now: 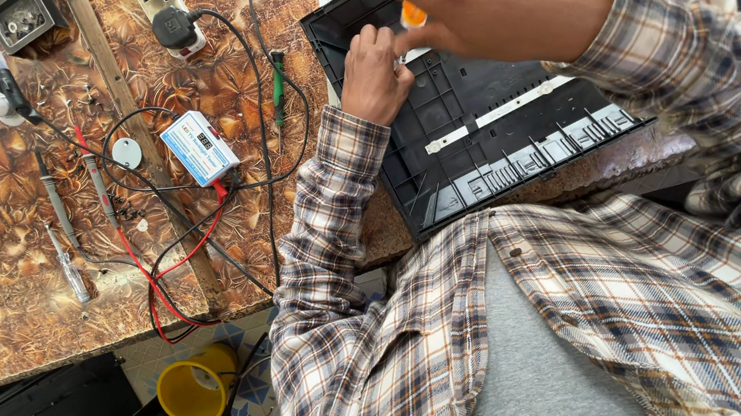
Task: The person uses a yellow-handled screwdriver to manipulate wires and components inside the back casing of a disassembled television. They repeatedly tighten and loosen screws on metal brackets and adjust the positioning of internal wiring.
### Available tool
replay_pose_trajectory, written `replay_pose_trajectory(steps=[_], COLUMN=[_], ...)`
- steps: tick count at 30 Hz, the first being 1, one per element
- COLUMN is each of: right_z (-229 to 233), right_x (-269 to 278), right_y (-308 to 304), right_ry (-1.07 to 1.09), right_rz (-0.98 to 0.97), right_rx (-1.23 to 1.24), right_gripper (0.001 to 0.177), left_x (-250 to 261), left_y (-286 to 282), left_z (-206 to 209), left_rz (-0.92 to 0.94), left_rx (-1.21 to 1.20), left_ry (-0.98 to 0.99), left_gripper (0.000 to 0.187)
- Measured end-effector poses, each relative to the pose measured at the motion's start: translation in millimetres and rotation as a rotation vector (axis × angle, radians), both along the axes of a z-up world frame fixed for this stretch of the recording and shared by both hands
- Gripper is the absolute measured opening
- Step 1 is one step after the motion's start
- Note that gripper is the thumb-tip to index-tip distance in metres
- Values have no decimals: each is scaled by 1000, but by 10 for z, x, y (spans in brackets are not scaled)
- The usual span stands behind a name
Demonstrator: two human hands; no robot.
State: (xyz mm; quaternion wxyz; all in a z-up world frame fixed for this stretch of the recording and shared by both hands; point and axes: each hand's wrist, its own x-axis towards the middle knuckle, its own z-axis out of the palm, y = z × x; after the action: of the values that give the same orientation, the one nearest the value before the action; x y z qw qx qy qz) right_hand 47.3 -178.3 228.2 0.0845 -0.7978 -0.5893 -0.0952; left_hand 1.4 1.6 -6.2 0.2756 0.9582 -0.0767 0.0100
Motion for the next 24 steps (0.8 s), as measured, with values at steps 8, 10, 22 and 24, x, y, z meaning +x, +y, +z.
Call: replay_pose_trajectory(steps=[8, 10, 22, 24], right_z=[5, -22, 6, -118], right_x=[-39, -84, -437, -489], right_y=[-144, -179, -762, -900], right_ry=[263, 83, 390, 370], right_rz=[104, -35, -176, -206], right_rx=[126, 105, 576, 628], right_gripper=[51, 34, 16, 19], left_x=[-18, -27, -62, -56], left_y=[38, 43, 63, 64], left_z=[-21, 2, 58, 63], left_rz=[-13, -28, -61, -60], left_rx=[-27, -37, -44, -72], left_ry=[-24, -35, -94, -119], left_gripper=[18, 18, 14, 15])
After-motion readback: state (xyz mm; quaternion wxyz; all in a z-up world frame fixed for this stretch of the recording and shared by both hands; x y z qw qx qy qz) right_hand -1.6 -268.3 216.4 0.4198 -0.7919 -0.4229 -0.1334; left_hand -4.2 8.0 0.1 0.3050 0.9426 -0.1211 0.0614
